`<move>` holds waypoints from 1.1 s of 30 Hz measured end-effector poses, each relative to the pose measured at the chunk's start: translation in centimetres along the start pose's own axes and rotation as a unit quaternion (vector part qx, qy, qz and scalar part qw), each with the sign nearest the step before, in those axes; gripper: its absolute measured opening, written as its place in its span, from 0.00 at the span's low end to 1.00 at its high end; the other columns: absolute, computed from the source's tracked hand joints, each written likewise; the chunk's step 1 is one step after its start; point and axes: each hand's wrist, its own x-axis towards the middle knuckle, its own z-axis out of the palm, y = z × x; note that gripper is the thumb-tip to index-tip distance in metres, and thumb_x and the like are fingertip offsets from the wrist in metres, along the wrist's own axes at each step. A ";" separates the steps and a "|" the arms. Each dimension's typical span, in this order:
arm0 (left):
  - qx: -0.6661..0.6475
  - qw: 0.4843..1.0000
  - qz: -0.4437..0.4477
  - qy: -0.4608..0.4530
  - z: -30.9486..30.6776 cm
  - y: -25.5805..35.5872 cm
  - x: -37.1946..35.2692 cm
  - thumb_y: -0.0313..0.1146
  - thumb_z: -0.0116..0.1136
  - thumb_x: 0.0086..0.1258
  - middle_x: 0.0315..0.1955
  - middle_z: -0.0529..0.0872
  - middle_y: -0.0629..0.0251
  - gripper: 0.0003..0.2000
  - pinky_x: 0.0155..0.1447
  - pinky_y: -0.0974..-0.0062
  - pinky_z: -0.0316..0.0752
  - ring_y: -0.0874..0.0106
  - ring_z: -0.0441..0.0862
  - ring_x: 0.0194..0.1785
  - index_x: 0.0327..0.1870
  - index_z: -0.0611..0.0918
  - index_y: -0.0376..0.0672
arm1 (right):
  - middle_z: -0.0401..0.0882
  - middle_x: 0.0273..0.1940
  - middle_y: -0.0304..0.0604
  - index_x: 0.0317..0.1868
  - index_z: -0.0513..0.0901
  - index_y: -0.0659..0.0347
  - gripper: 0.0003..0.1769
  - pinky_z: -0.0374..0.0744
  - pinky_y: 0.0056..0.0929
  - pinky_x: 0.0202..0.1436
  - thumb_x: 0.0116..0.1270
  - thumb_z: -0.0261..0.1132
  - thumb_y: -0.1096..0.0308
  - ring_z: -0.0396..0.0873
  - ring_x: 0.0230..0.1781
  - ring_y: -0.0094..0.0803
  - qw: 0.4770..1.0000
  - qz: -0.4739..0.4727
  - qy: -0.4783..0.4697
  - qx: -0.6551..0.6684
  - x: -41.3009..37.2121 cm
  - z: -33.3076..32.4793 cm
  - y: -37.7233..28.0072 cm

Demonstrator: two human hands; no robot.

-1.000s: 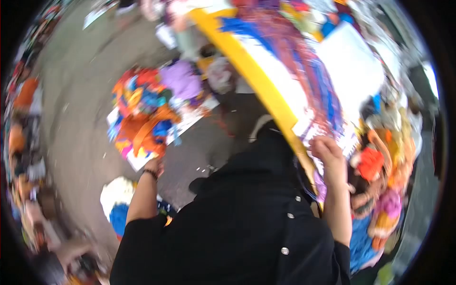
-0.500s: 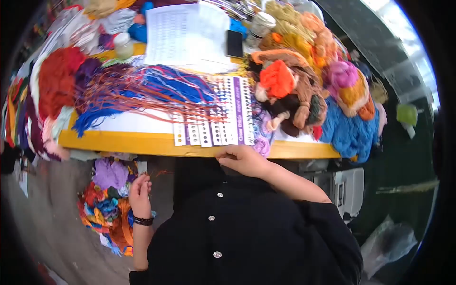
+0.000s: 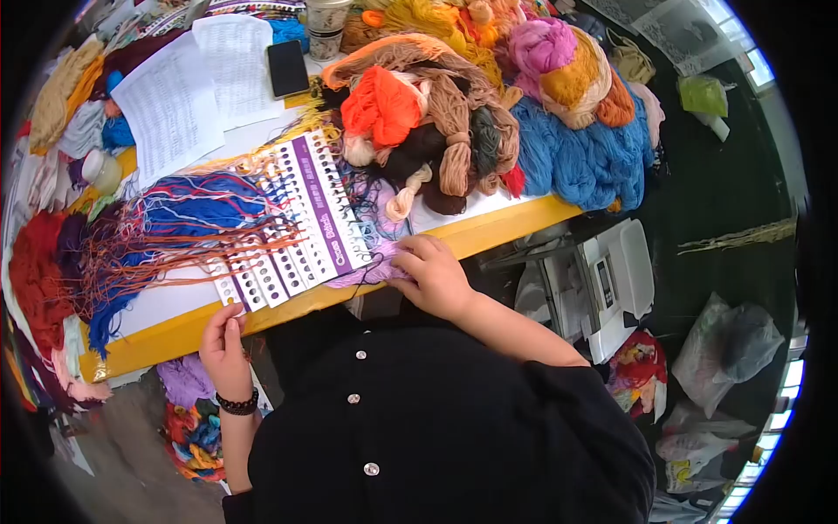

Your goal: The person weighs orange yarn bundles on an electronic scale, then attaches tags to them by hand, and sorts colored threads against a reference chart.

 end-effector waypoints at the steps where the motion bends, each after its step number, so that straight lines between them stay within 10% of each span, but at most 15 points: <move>1: 0.014 1.000 0.007 0.000 0.4 0.1 0.1 0.25 0.47 0.72 0.43 0.82 0.64 0.10 0.51 0.81 0.73 0.78 0.79 0.44 0.48 0.78 0.33 | 0.76 0.47 0.45 0.41 0.79 0.57 0.17 0.71 0.40 0.51 0.51 0.70 0.65 0.74 0.48 0.45 1.000 0.003 0.000 0.002 -0.4 0.2 0.6; 7: 0.042 0.999 0.007 0.007 2.4 0.4 0.5 0.24 0.49 0.71 0.42 0.82 0.62 0.09 0.50 0.80 0.72 0.76 0.79 0.43 0.48 0.78 0.33 | 0.80 0.42 0.49 0.53 0.77 0.58 0.25 0.76 0.40 0.45 0.52 0.71 0.69 0.77 0.43 0.48 0.960 0.104 -0.017 0.258 -0.4 -2.6 1.4; 13: 0.165 0.977 0.126 -0.041 5.1 1.3 1.2 0.22 0.50 0.68 0.41 0.82 0.61 0.08 0.50 0.78 0.72 0.73 0.79 0.44 0.46 0.79 0.34 | 0.79 0.45 0.48 0.46 0.79 0.61 0.20 0.75 0.37 0.46 0.50 0.69 0.76 0.76 0.45 0.46 0.941 0.080 0.323 -0.053 4.5 -8.7 8.3; 17: 0.193 0.969 0.136 -0.076 8.2 3.2 1.9 0.24 0.53 0.66 0.38 0.83 0.60 0.07 0.49 0.75 0.72 0.69 0.79 0.43 0.41 0.81 0.35 | 0.71 0.56 0.53 0.58 0.74 0.50 0.32 0.65 0.45 0.62 0.48 0.64 0.78 0.68 0.59 0.47 0.975 0.053 0.182 -0.118 5.8 -9.4 9.6; 22: 0.194 0.954 0.174 -0.148 11.7 5.2 3.9 0.22 0.52 0.65 0.38 0.83 0.60 0.08 0.49 0.76 0.72 0.69 0.79 0.42 0.42 0.81 0.34 | 0.76 0.52 0.42 0.54 0.76 0.50 0.23 0.63 0.52 0.62 0.56 0.58 0.75 0.71 0.57 0.43 0.988 0.056 0.114 -0.087 5.5 -6.8 11.7; 30: 0.212 0.931 0.173 -0.241 19.2 6.7 8.3 0.25 0.56 0.64 0.41 0.82 0.60 0.09 0.45 0.78 0.76 0.72 0.81 0.41 0.44 0.81 0.36 | 0.79 0.44 0.51 0.47 0.77 0.63 0.19 0.73 0.38 0.52 0.54 0.66 0.68 0.75 0.49 0.49 0.934 0.181 0.307 0.014 4.5 -11.3 15.4; 33: 0.155 0.938 0.100 -0.295 23.7 7.3 8.8 0.26 0.60 0.63 0.38 0.80 0.62 0.15 0.42 0.81 0.76 0.76 0.80 0.37 0.51 0.77 0.36 | 0.77 0.49 0.51 0.55 0.73 0.65 0.31 0.73 0.41 0.51 0.51 0.70 0.61 0.76 0.49 0.47 0.905 0.283 0.318 0.011 4.7 -9.6 20.2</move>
